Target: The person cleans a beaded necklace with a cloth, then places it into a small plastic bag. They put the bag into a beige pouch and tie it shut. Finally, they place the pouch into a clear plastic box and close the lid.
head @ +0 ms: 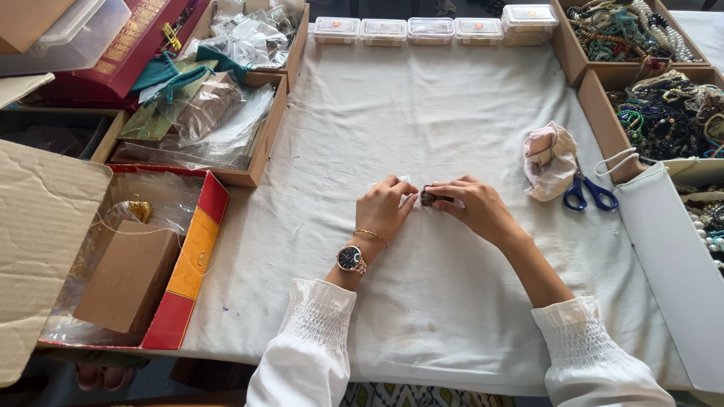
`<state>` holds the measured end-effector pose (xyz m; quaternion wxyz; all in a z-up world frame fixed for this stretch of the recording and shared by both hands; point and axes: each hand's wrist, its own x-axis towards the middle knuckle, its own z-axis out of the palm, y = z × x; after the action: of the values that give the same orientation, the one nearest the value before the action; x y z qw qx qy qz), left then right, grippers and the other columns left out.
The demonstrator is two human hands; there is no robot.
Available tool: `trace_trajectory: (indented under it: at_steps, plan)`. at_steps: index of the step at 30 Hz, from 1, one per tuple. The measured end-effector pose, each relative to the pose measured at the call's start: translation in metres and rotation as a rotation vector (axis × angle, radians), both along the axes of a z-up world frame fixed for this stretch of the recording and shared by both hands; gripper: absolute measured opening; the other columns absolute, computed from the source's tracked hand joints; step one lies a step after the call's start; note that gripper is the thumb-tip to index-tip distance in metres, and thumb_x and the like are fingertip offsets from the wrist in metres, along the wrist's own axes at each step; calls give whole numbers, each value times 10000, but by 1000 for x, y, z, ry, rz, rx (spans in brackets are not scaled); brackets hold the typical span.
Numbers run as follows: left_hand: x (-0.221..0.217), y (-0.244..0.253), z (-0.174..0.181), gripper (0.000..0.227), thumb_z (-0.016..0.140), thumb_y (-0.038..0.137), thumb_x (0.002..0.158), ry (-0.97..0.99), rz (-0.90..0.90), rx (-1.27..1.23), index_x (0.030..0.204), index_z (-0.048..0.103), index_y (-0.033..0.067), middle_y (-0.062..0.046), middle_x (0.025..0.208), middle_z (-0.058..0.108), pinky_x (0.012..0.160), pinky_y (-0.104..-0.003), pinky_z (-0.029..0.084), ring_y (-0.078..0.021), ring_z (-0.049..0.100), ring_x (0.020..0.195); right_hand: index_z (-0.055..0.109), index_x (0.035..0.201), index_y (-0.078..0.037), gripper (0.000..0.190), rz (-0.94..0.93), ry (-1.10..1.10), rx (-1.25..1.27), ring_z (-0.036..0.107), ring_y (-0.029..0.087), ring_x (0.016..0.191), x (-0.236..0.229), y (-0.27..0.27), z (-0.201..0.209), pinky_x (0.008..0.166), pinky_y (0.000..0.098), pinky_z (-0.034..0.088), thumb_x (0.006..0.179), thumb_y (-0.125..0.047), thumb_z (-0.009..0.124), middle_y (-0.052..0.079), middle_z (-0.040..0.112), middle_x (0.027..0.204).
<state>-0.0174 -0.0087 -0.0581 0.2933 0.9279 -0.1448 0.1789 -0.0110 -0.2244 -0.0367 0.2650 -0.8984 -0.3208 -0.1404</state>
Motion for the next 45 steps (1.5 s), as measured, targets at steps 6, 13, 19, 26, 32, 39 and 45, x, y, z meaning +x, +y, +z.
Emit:
trace_trajectory:
  at_steps: [6, 13, 19, 26, 32, 39, 45]
  plan:
    - [-2, -2, 1, 111, 726, 317, 919, -37, -16, 8, 968, 779, 232, 38, 957, 713, 691, -340, 584, -182, 713, 852, 787, 1089, -178, 249, -58, 34, -20, 695, 227, 1033, -4, 8, 10, 884, 387, 567, 869, -290, 758, -17, 767, 1099]
    - [0, -8, -4, 286, 750, 475, 867, 28, -33, 7, 968, 772, 208, 35, 982, 712, 691, -342, 585, -181, 701, 874, 764, 1113, -133, 288, -118, 153, 21, 705, 231, 986, 3, 8, 10, 859, 382, 573, 841, -223, 797, 38, 754, 1048]
    - [4, -11, -17, 352, 790, 487, 798, 56, -29, 47, 1024, 753, 221, 45, 1020, 696, 701, -331, 595, -163, 698, 917, 766, 1166, -100, 360, -40, 317, 284, 762, 171, 945, 15, 0, -15, 867, 310, 630, 810, -73, 813, 58, 735, 1069]
    - [-2, -14, -4, 441, 812, 467, 771, 67, 6, -14, 1119, 702, 220, 70, 972, 703, 715, -338, 589, -154, 696, 918, 760, 1170, -90, 329, -127, 504, 385, 783, 152, 924, 12, 3, -9, 834, 288, 635, 846, -38, 763, 66, 803, 1024]
    - [0, -16, -9, 373, 810, 465, 814, 96, 12, 25, 1087, 707, 232, 61, 989, 689, 710, -325, 597, -145, 694, 937, 769, 1155, -74, 300, -100, 557, 411, 777, 142, 905, 9, 3, -5, 821, 281, 631, 855, -69, 787, 69, 803, 1009]
    - [-2, -13, -3, 490, 845, 397, 733, 44, -16, -79, 1172, 721, 216, 74, 991, 718, 710, -325, 597, -147, 702, 897, 770, 1117, -10, 263, -49, 715, 652, 766, 150, 895, 19, -3, -25, 789, 261, 648, 855, -35, 771, 108, 799, 1002]
    - [4, -15, -7, 467, 859, 308, 782, 209, -150, -349, 1204, 719, 165, 10, 1004, 798, 766, -283, 611, -136, 781, 846, 764, 1119, -8, 282, -91, 795, 841, 747, 152, 918, 24, -6, -29, 829, 289, 620, 838, -11, 785, 112, 791, 1026]
